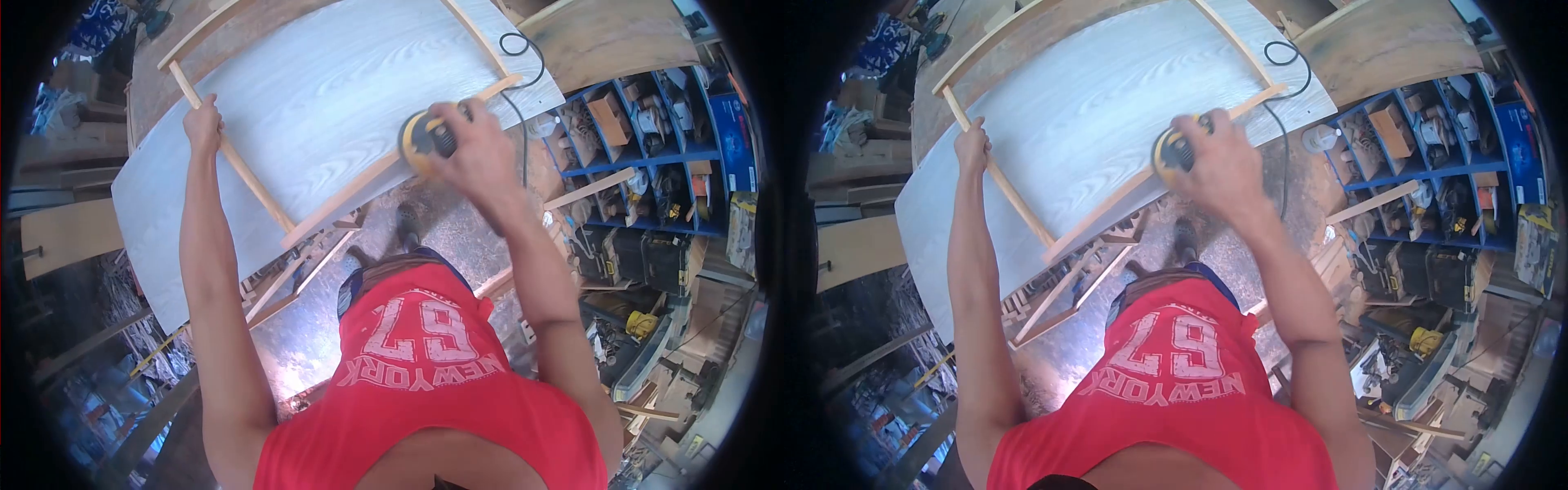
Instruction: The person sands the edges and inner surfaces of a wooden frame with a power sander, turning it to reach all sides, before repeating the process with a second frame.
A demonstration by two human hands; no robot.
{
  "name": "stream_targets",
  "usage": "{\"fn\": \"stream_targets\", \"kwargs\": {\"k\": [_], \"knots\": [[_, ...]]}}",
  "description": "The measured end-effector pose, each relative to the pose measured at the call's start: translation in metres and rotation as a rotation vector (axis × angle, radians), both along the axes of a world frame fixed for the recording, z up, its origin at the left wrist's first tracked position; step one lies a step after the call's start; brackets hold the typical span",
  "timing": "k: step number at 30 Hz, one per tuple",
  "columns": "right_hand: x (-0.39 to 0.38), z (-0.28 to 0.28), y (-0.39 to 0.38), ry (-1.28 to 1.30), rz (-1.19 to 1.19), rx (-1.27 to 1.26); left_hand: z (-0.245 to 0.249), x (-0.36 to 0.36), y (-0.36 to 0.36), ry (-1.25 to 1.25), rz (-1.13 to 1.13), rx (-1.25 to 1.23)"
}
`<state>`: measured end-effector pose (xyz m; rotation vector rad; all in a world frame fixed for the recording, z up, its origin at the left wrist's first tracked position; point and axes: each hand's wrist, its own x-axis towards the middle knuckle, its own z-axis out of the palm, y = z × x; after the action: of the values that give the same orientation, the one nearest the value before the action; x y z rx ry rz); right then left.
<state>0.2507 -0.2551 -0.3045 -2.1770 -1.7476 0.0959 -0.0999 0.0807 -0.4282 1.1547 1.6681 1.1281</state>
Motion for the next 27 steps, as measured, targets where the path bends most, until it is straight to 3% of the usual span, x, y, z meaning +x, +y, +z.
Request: {"fn": "stream_targets", "kwargs": {"k": [6,11,17,21,24,27], "knots": [[-0.017,0.012,0.013,-0.047,0.092,-0.089,-0.045,-0.011,0.021,0.129,-0.017,-0.100],[-0.047,0.011,0.007,-0.044,0.119,-0.101,-0.049,-0.011,0.019,0.090,0.011,-0.159],[0.031,0.029,0.055,-0.112,-0.072,-0.302,-0.055,-0.018,0.024,0.121,0.007,-0.181],[0.086,0.025,0.090,-0.095,-0.158,-0.373,-0.040,-0.013,0.018,0.303,-0.009,-0.220],[0.108,0.017,0.103,-0.120,-0.118,-0.242,-0.046,-0.015,0.015,0.380,-0.015,-0.214],[0.113,0.018,0.108,-0.138,-0.079,-0.264,-0.043,-0.017,0.018,0.417,-0.026,-0.202]]}}
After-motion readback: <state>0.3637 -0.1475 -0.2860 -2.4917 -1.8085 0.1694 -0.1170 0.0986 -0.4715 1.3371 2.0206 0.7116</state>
